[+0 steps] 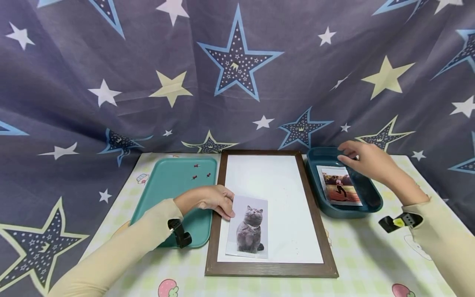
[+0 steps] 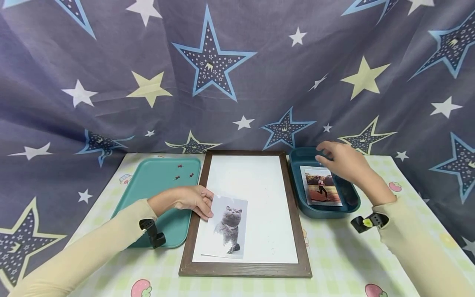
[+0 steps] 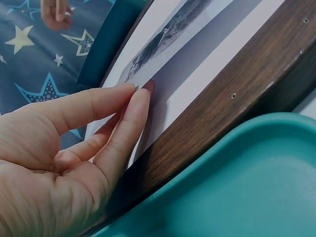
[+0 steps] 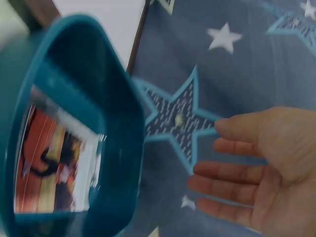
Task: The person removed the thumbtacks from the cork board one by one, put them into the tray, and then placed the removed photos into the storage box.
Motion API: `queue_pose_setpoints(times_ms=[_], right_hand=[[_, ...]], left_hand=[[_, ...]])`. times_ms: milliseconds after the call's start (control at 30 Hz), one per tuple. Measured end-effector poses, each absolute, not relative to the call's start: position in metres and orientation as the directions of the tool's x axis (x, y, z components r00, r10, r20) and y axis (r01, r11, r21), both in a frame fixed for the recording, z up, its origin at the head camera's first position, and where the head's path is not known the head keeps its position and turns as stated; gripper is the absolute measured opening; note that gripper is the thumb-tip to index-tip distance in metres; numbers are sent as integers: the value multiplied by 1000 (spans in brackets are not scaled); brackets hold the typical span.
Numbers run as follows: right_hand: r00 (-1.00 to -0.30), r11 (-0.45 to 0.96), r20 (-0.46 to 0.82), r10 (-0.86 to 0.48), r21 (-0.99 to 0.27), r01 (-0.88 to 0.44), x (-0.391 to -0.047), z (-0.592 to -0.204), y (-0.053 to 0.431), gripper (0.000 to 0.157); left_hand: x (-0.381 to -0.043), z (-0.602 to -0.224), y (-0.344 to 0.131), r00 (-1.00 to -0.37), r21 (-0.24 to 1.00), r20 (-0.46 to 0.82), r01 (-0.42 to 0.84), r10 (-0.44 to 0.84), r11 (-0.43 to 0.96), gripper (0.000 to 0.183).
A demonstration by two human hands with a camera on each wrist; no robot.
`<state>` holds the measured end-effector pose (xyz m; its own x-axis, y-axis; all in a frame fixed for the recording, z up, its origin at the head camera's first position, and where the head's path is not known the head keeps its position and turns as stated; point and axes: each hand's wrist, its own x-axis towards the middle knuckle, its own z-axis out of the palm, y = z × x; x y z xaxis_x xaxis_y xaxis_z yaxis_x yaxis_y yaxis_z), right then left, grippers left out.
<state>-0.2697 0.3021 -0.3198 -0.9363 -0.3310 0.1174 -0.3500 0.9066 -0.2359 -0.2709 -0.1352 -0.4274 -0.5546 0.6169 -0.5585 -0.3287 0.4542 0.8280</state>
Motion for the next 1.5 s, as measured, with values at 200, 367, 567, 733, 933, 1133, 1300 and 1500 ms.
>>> queue_pose_setpoints(times_ms=[200,367,567,733,933,1133,1300,1500], right_hand=[[-951,909,-8,-308,-298,-292,-291,-329,333,36],[-959,918,-70,-276,-315,-241,-302,-338,354,37],[-959,905,-100,-265,-370,-211,-307,-350,371,37],[-959,884,-168,-226,-449,-130,-309,-360,380,43],[-949,831,-250,-191,-556,-21,-311,-366,386,49],[-931,776,-322,-173,-626,72,-312,-366,393,44],[-926,756,-345,-153,-644,116,-313,-367,395,44],[-928,743,-345,-139,-656,133,-313,-369,394,44]], left_hand=[[-270,-430,-136,-575,830,-556,-338,601,444,23],[-269,-430,-136,-583,835,-549,-354,599,421,18],[-269,-428,-137,-603,842,-539,-370,587,393,20],[-269,-430,-138,-614,835,-549,-376,567,401,27],[-270,-432,-142,-628,824,-563,-377,537,424,58],[-270,-428,-142,-615,813,-578,-374,536,447,65],[-271,-426,-141,-608,810,-582,-381,540,445,56],[-273,-424,-139,-611,810,-584,-400,534,429,56]])
